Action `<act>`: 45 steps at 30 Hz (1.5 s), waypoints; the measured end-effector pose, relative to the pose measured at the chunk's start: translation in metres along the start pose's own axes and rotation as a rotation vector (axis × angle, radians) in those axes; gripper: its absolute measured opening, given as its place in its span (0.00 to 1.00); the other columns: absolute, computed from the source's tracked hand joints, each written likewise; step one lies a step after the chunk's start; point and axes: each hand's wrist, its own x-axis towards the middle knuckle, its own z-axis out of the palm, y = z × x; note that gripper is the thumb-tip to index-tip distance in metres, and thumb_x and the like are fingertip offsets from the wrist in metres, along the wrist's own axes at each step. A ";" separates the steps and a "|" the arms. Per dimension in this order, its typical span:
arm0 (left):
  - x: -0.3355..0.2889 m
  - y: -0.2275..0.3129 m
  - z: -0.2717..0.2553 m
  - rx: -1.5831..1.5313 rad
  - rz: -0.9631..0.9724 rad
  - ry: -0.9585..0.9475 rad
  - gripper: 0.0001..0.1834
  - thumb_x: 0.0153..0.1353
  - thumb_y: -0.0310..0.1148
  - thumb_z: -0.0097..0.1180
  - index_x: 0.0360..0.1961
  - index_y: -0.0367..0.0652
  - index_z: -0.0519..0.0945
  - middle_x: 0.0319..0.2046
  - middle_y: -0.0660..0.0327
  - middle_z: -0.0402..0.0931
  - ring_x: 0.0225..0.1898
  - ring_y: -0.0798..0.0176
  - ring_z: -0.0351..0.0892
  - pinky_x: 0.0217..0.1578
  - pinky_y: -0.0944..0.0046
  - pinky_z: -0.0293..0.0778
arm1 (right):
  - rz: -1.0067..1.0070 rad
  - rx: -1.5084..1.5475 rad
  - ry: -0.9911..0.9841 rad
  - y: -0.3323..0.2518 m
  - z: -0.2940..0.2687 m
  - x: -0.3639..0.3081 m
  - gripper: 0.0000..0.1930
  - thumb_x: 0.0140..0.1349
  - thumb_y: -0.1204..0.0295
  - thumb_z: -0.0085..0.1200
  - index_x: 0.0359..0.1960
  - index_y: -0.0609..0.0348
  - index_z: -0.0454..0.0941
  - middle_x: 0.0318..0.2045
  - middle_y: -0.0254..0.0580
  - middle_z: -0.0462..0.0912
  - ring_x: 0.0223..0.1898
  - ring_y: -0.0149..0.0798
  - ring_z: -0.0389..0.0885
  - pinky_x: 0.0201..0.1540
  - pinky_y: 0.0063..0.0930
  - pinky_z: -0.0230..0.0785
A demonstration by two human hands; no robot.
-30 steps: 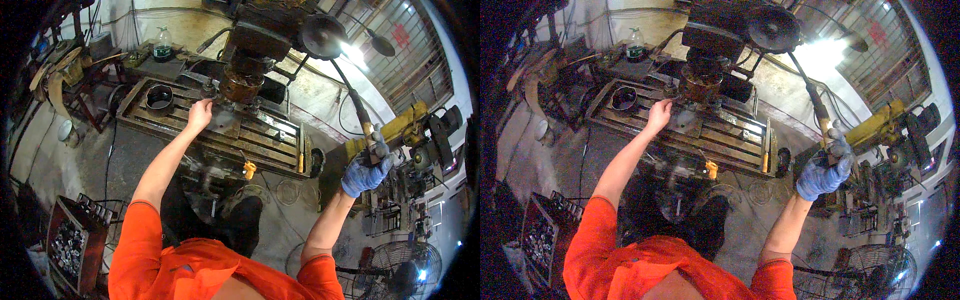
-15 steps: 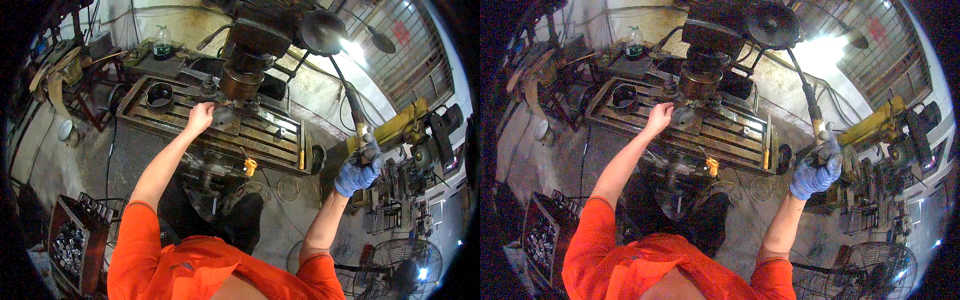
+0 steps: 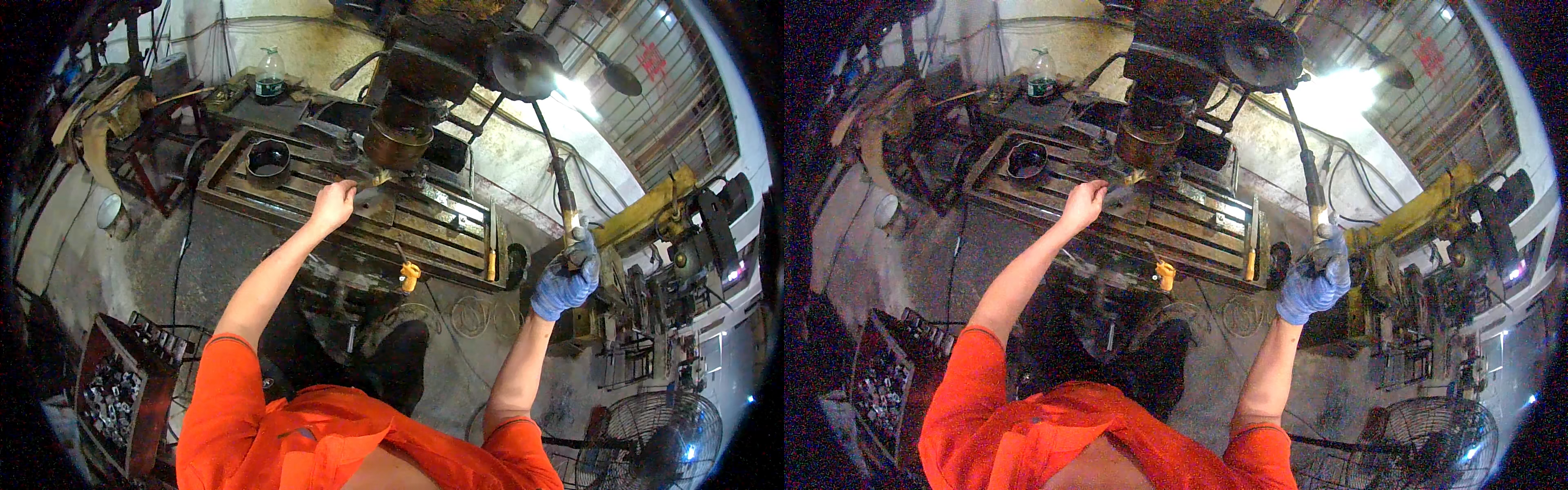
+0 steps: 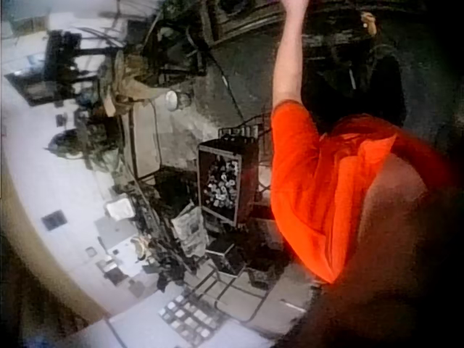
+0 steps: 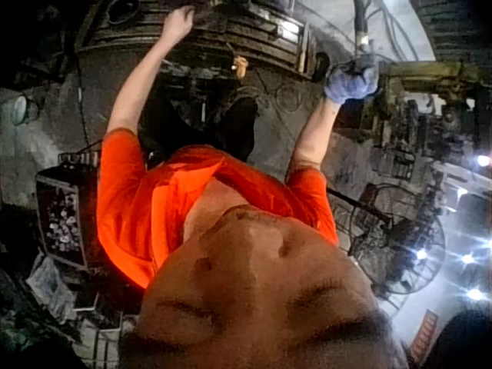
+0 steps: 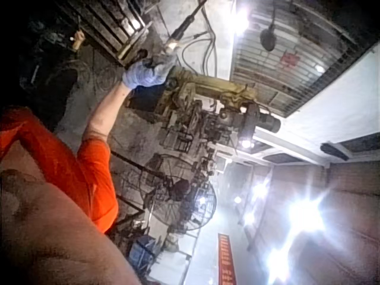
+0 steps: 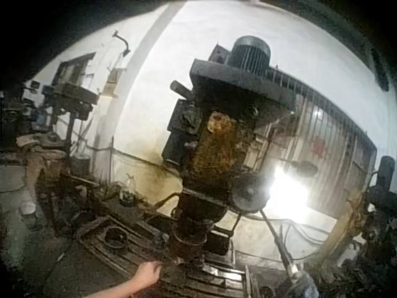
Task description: The person operates a milling machine by picking up metal workpieces from a bin, placing them on the machine bed, and using a lever and handwheel to perform the milling. The person also uses an air nozzle to clean the workpiece between operations.
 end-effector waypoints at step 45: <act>0.012 0.017 0.007 -0.403 -0.130 -0.161 0.15 0.59 0.35 0.48 0.40 0.33 0.74 0.19 0.65 0.71 0.15 0.75 0.63 0.16 0.72 0.61 | -0.456 -0.357 0.042 -0.005 -0.012 0.093 0.13 0.55 0.69 0.49 0.35 0.67 0.78 0.29 0.38 0.80 0.29 0.25 0.73 0.35 0.17 0.63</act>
